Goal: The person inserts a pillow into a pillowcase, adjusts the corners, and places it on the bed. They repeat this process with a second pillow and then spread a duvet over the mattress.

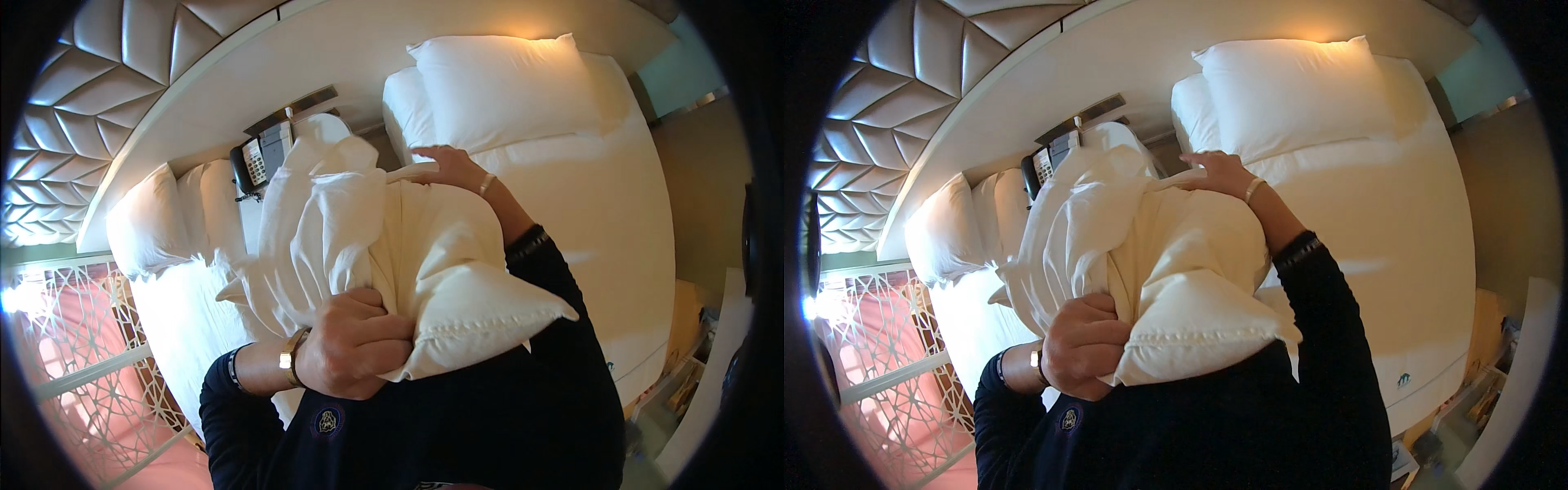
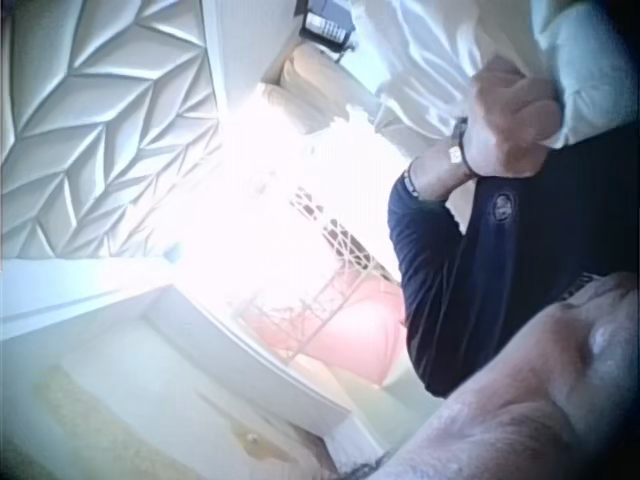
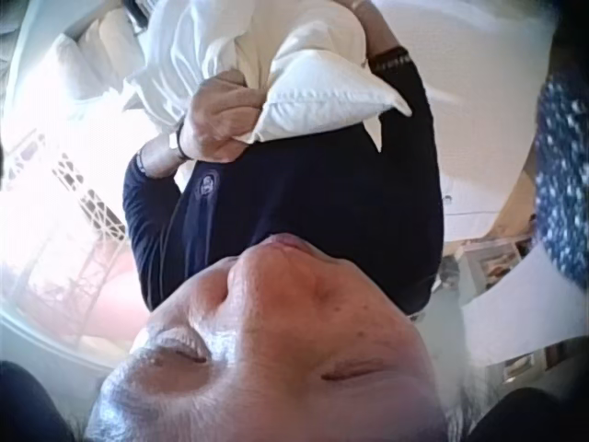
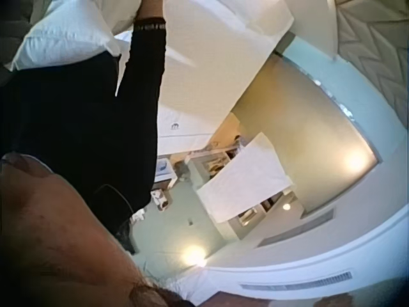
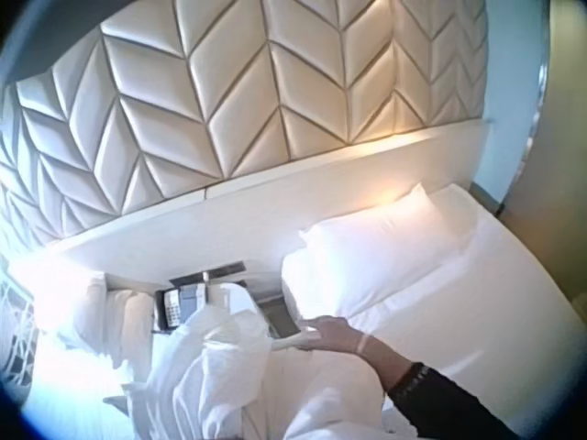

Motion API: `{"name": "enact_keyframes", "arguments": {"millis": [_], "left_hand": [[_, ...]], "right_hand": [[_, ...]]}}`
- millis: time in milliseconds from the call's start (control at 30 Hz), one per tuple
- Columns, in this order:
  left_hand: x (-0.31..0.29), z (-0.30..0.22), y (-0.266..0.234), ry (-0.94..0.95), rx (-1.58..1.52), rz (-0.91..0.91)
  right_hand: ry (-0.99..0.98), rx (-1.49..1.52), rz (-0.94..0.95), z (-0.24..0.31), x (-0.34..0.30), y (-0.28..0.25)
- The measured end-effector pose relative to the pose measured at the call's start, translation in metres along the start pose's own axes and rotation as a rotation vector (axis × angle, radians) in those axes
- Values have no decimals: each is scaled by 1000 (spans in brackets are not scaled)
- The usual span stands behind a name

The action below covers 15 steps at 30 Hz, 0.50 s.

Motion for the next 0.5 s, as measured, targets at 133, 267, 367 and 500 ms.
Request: {"name": "enact_keyframes", "arguments": {"millis": [133,267,367,500], "left_hand": [[-7,3,-9,-16,0,-39],[-46,28,-31,-109,89,-12],[-102,41,-78,-737,-144,-246],[-127,55,-154,-982,-34,-662]], "right_hand": [[332,-214,198,-136,-8,82],[535,-105,-154,-216,-44,108],[470,195,-349,-163,-50,63],[448,397,-507,-93,-59,19]]}}
Point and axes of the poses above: each hand's wrist, its own x-axis towards the middle knuckle, its own y-axis out of the palm, z = x × y, the point moved 5 cm from there along x, towards the middle knuckle, and after that the axes turned 3 degrees about z, right-handed, at the moved point
